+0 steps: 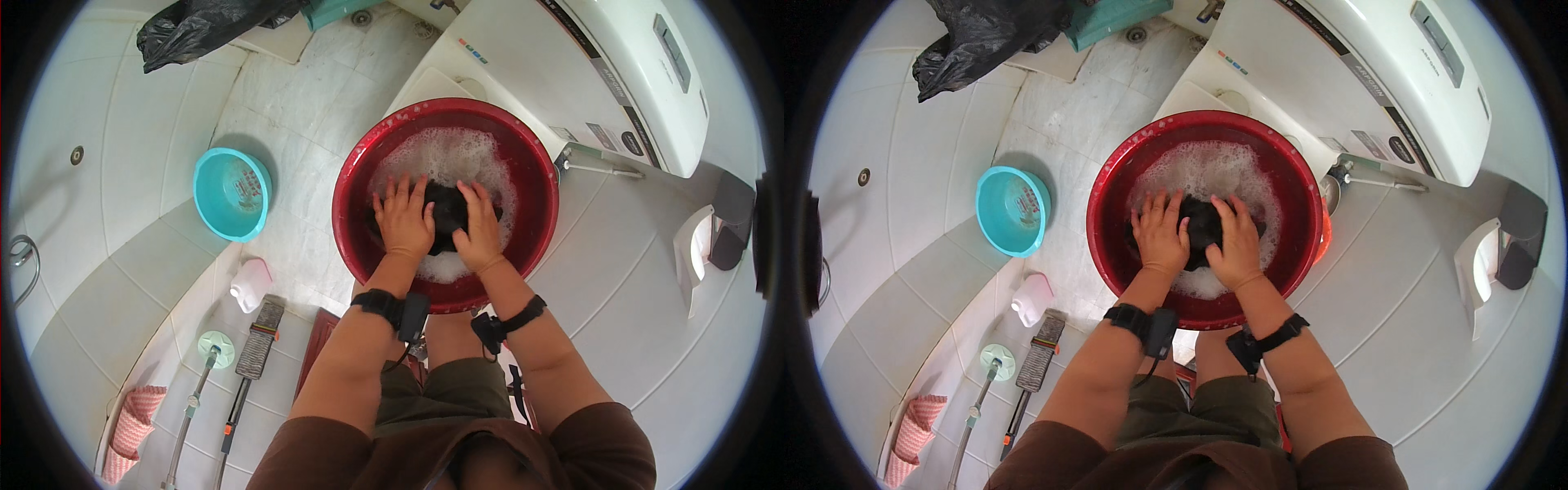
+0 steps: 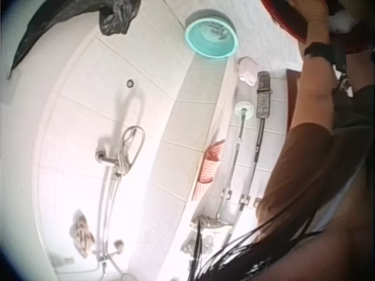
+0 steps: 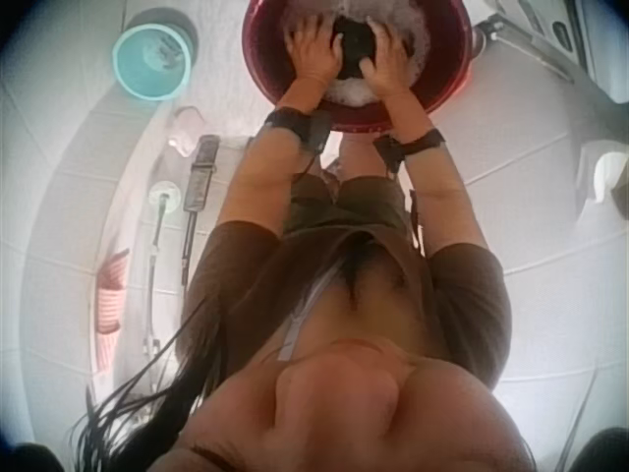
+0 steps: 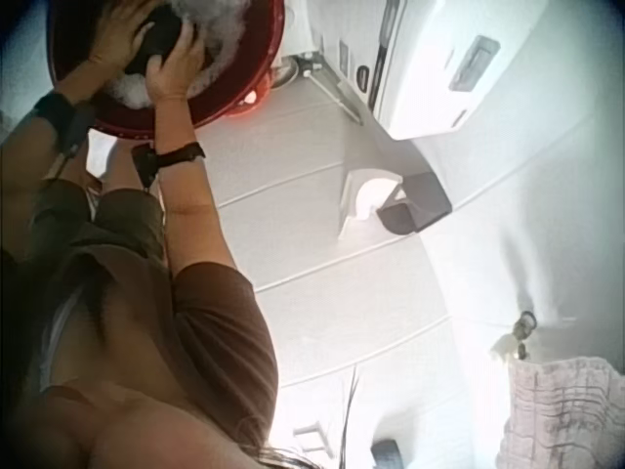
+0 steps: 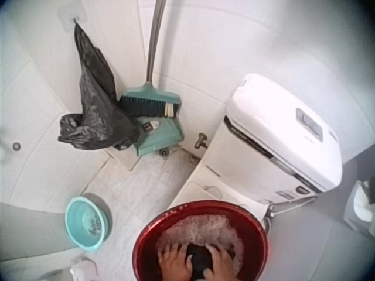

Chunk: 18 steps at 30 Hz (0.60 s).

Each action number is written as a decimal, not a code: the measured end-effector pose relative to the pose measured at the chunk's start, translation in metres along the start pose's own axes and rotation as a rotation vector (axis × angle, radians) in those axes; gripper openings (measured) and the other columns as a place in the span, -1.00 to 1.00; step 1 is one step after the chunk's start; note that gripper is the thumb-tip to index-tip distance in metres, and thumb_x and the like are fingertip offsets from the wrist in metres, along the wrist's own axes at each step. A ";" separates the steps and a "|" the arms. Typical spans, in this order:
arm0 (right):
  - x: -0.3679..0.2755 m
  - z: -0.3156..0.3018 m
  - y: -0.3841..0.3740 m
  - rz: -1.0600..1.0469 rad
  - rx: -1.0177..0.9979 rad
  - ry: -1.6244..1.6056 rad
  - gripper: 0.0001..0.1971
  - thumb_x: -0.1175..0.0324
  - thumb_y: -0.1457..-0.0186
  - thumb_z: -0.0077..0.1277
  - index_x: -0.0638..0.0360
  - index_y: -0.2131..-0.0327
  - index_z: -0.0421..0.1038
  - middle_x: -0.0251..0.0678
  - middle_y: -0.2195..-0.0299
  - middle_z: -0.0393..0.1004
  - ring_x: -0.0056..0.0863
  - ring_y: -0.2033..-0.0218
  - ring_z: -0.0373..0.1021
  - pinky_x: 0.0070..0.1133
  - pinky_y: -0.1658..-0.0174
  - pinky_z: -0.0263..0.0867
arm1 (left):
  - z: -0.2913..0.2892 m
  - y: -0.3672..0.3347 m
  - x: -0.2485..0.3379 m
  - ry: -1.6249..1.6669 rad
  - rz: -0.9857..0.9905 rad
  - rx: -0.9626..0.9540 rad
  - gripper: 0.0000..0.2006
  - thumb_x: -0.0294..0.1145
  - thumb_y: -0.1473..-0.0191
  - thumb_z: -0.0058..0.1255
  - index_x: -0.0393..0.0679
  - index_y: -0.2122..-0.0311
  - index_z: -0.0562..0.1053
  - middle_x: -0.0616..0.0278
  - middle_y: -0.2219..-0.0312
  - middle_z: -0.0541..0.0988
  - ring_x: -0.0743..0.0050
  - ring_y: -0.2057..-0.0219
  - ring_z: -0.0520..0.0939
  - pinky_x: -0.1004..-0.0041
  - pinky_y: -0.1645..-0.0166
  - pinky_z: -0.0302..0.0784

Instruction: Hand-washing a black cloth in a red bucket with soapy water in a bathroom.

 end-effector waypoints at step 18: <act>0.044 0.052 -0.048 0.295 -0.168 0.664 -0.53 0.13 0.25 -0.04 0.06 0.17 0.37 -0.03 0.36 0.42 -0.05 0.29 0.34 -0.21 0.10 0.15 | 0.058 -0.048 -0.024 0.049 -0.278 -0.487 -0.77 -0.28 0.10 -0.11 -0.20 0.39 0.46 0.00 0.39 0.52 0.01 0.29 0.52 0.16 0.22 0.41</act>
Point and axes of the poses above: each hand's wrist, its own y-axis away from the middle knuckle, its own z-axis out of the palm, x = y × z, the point moved 8 cm from there along -y, towards the middle knuckle
